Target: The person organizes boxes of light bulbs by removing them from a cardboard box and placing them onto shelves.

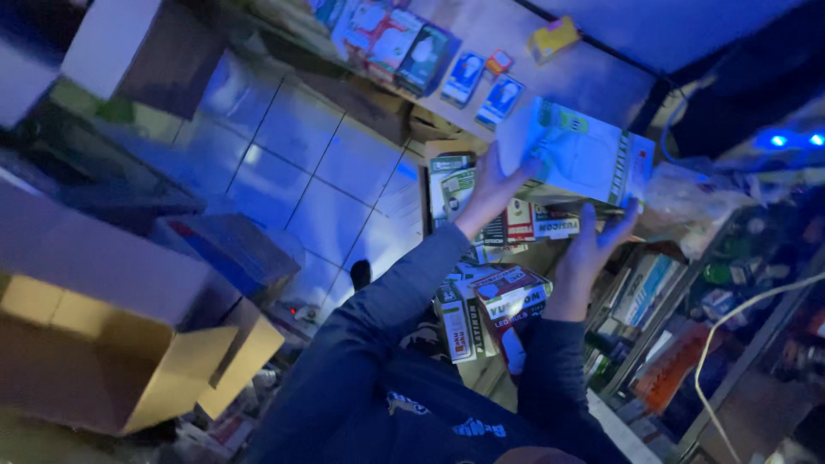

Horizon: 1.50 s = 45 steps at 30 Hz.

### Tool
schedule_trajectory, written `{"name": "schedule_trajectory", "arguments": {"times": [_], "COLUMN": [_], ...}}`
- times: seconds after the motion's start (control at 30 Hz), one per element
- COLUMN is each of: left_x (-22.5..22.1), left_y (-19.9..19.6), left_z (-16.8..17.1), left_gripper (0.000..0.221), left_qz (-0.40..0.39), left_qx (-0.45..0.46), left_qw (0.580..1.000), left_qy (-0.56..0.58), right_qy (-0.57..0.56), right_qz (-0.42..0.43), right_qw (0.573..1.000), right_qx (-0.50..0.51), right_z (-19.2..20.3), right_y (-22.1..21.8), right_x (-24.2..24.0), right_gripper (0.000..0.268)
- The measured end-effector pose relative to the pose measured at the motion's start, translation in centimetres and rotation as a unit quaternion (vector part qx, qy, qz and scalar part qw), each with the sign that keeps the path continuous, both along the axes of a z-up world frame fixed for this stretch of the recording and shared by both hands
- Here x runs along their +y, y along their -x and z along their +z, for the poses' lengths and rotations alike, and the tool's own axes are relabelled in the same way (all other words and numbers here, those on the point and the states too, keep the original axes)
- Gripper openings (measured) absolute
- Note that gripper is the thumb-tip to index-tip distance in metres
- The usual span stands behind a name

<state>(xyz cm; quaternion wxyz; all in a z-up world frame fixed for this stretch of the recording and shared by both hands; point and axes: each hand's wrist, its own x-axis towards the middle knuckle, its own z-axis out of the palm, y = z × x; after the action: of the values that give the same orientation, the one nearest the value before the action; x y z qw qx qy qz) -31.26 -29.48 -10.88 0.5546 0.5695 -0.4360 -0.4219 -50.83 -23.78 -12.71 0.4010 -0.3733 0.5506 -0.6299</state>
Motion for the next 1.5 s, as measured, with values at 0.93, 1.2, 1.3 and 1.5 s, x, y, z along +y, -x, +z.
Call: {"name": "schedule_trajectory", "arguments": {"times": [0.93,1.2,1.3,1.5], "left_x": [-0.1,2.4,3.8,5.9], "left_y": [-0.4,-1.9,-3.4,-6.2], "left_z": [-2.7,1.3,3.3,3.7], "left_gripper": [0.081,0.075,0.072,0.07], "left_qz": [-0.027,-0.027,-0.027,0.001], "left_qx": [0.135,0.166,0.175,0.26], "left_qw": [0.986,0.984,0.984,0.965], "left_qy": [-0.099,-0.051,-0.034,-0.025], "right_qy": [-0.028,-0.015,-0.004,-0.001], "right_qz": [-0.033,0.026,0.048,0.1], "right_qw": [0.987,0.994,0.986,0.989], "right_qx": [0.152,0.107,0.161,0.107], "right_z": [2.9,6.8,9.3,10.2], "right_y": [-2.1,-2.2,-3.2,-4.3], "right_x": [0.2,2.2,3.5,4.1], "right_gripper": [0.087,0.078,0.078,0.079]}}
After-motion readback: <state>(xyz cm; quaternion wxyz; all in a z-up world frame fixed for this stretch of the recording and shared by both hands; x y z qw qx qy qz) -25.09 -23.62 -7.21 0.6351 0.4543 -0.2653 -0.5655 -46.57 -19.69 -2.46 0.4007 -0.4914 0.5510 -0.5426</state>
